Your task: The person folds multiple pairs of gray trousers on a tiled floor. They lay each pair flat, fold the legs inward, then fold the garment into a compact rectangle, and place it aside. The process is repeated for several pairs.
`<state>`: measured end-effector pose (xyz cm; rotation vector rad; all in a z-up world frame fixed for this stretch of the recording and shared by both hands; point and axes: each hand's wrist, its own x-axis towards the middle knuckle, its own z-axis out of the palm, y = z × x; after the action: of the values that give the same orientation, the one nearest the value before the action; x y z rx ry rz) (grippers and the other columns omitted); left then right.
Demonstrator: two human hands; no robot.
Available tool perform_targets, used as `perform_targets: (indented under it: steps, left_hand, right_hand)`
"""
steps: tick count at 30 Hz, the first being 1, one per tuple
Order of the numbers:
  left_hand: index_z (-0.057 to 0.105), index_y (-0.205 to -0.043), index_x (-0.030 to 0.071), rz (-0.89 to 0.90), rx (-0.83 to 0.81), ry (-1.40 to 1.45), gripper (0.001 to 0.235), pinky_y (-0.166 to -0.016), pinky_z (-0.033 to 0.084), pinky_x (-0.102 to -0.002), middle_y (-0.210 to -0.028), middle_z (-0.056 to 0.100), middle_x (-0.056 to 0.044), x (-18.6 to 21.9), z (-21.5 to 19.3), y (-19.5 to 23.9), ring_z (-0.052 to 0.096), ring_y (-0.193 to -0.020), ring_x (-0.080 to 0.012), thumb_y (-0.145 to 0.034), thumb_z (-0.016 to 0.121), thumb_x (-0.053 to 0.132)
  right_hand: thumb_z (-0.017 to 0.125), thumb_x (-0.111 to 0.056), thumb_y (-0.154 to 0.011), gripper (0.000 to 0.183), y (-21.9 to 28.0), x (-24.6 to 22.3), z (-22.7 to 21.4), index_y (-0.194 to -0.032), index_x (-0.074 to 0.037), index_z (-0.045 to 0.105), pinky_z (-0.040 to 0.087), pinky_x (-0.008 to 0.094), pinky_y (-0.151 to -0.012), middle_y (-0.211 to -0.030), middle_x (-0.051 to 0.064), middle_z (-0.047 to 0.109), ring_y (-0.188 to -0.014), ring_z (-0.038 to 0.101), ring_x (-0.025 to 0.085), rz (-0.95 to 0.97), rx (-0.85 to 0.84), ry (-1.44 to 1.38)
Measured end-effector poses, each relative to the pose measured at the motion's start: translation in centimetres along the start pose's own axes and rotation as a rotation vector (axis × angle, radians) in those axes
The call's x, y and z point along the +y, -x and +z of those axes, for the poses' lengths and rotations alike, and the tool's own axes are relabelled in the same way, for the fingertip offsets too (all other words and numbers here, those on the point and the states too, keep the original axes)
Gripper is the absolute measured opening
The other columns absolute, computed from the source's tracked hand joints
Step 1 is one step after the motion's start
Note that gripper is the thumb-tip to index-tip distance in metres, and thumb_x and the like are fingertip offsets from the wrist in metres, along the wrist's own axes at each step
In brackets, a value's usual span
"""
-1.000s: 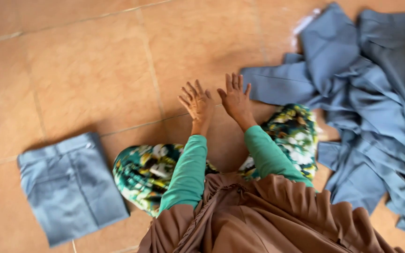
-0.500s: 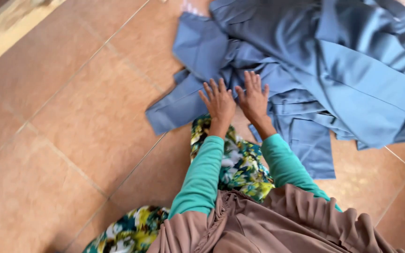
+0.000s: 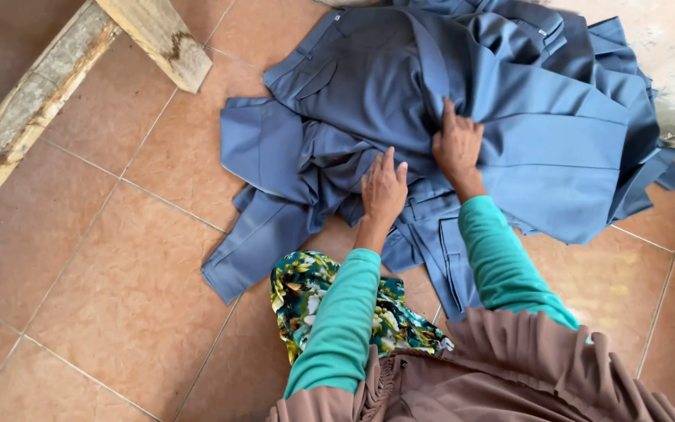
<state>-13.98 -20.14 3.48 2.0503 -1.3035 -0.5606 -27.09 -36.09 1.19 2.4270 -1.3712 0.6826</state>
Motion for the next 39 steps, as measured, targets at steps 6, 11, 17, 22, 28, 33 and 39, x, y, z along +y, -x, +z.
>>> perform_targets:
  steps: [6,11,17,22,28,33,39]
  left_hand:
    - [0.034,-0.158,0.009,-0.089,0.027,0.304,0.074,-0.105,0.049,-0.059,-0.149,0.048,-0.028,-0.2,-1.0,-0.2,0.053,-0.134,-0.0451,-0.103,0.048,0.056]
    - [0.023,-0.161,0.009,-0.224,-0.049,0.277,0.085,-0.099,0.052,-0.060,-0.141,0.051,-0.032,-1.7,-1.0,2.3,0.058,-0.126,-0.0484,-0.093,0.059,0.047]
    - [0.031,-0.156,0.014,-0.261,-0.064,0.211,0.065,-0.091,0.057,-0.059,-0.127,0.062,-0.034,-5.1,0.3,8.2,0.066,-0.112,-0.0512,-0.096,0.051,0.000]
    - [0.033,-0.155,0.016,-0.303,-0.112,0.379,0.066,-0.091,0.057,-0.058,-0.131,0.060,-0.037,-6.7,0.8,13.6,0.064,-0.115,-0.0520,-0.096,0.049,-0.007]
    - [0.043,-0.143,0.004,-0.389,-0.396,0.144,0.054,-0.091,0.048,-0.061,-0.116,0.065,-0.031,-10.3,4.2,14.7,0.061,-0.105,-0.0535,-0.088,0.046,0.004]
    - [0.037,-0.153,0.000,-0.512,-0.736,0.173,0.112,-0.115,0.040,-0.049,-0.156,0.041,-0.024,-11.6,-0.5,10.0,0.045,-0.141,-0.0408,-0.073,0.062,0.073]
    - [0.068,-0.125,0.016,-0.336,-0.044,0.413,0.054,-0.097,0.047,-0.044,-0.122,0.073,-0.016,-11.0,-9.5,2.0,0.065,-0.117,-0.0376,-0.096,0.046,0.055]
  right_hand:
    - [0.066,-0.021,-0.076,0.068,7.7,-4.2,-0.6,-0.144,-0.012,0.060,0.045,0.047,-0.079,-0.088,0.009,0.069,-0.085,0.064,0.029,-0.047,-0.104,-0.251]
    - [0.068,-0.022,-0.077,0.060,17.5,-8.1,-2.1,-0.137,-0.015,0.063,0.047,0.047,-0.081,-0.096,0.008,0.072,-0.094,0.067,0.030,-0.027,-0.374,-0.454]
    - [0.063,-0.023,-0.093,0.053,14.1,-9.0,-11.7,-0.145,-0.013,0.057,0.049,0.052,-0.097,-0.124,0.018,0.071,-0.117,0.065,0.040,0.045,-1.031,-0.764]
    - [0.067,-0.020,-0.095,0.029,1.1,-8.3,-16.0,-0.113,0.002,0.075,0.052,0.058,-0.090,-0.106,0.029,0.075,-0.107,0.067,0.050,-0.007,-0.734,-0.957]
    - [0.068,-0.024,-0.098,0.020,-10.4,-6.3,-2.4,-0.118,-0.024,0.074,0.043,0.051,-0.096,-0.122,0.015,0.058,-0.116,0.053,0.039,0.074,-0.308,-0.634]
    - [0.051,-0.026,-0.095,0.034,-12.8,-9.0,0.5,-0.115,-0.026,0.078,0.046,0.061,-0.087,-0.120,0.017,0.064,-0.110,0.061,0.044,0.173,-0.533,-0.526]
    - [0.058,-0.069,-0.104,0.066,-8.2,-13.3,-1.0,-0.093,-0.007,0.077,0.040,0.058,-0.077,-0.102,0.012,0.067,-0.102,0.062,0.034,-0.126,-0.335,-0.381]
